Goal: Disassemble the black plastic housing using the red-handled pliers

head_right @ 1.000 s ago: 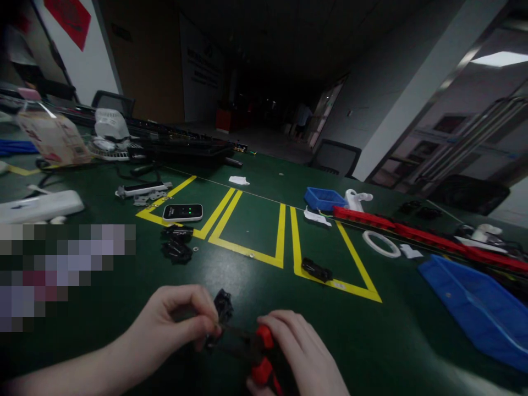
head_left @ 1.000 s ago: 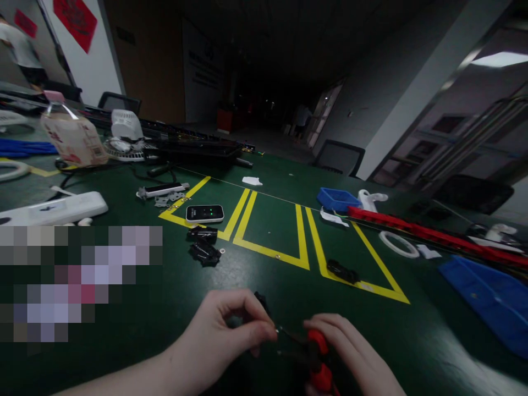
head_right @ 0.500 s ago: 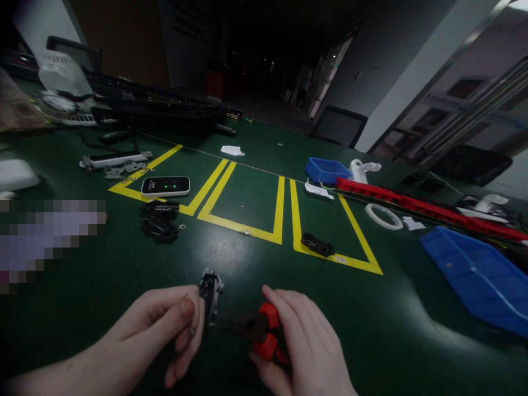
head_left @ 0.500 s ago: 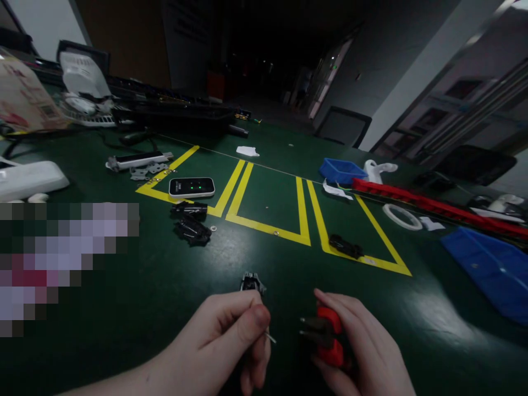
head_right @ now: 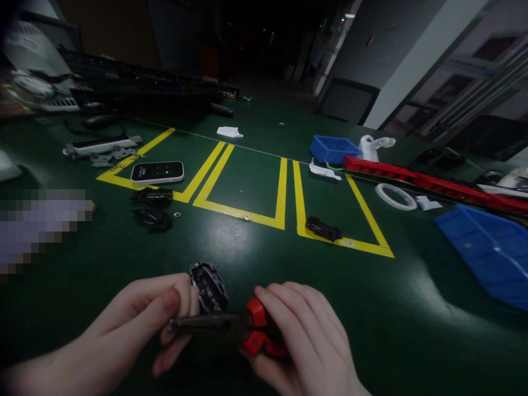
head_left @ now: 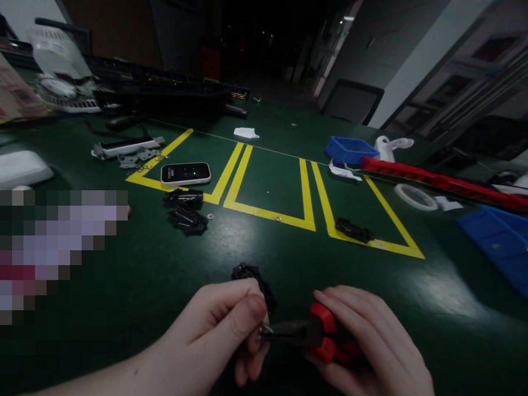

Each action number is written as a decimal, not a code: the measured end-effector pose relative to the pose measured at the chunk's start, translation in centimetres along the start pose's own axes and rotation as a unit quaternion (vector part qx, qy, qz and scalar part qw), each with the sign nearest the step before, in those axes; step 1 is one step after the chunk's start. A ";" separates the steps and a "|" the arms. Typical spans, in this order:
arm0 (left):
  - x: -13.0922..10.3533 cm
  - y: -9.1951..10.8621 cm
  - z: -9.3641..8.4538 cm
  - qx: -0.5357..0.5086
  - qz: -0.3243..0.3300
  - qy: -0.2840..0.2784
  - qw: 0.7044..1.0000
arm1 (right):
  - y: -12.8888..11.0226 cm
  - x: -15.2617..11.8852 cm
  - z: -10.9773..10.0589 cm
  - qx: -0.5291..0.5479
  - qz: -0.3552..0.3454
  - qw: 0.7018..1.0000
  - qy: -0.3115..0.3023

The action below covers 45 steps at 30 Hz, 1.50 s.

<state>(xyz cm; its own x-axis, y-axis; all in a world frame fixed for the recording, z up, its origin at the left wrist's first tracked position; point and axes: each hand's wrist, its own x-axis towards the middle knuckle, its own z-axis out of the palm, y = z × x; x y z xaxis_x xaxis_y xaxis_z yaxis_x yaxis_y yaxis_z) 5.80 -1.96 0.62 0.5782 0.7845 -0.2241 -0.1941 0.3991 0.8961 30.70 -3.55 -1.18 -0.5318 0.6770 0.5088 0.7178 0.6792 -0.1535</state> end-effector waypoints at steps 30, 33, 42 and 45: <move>0.3 -0.4 -1.0 0.007 0.036 -0.025 0.999 | 0.2 0.0 -0.5 0.007 0.010 1.000 -0.014; 0.3 -0.4 -1.1 0.006 0.034 -0.016 0.999 | 0.5 0.1 -0.5 0.006 -0.006 1.000 -0.006; 0.2 -0.3 -1.5 -0.017 0.031 0.000 0.999 | 0.4 0.5 -0.8 0.032 0.031 0.999 -0.024; 0.2 0.2 -1.9 0.016 0.062 0.024 0.998 | 0.4 0.7 -1.3 0.049 0.038 0.998 -0.031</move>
<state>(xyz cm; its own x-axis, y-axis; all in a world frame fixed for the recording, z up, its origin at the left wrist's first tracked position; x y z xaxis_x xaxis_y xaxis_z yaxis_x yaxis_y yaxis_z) 4.33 -0.84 0.01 0.5123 0.8493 -0.1273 -0.2371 0.2824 0.9295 31.18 -3.15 0.18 -0.5066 0.7417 0.4397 0.7110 0.6478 -0.2735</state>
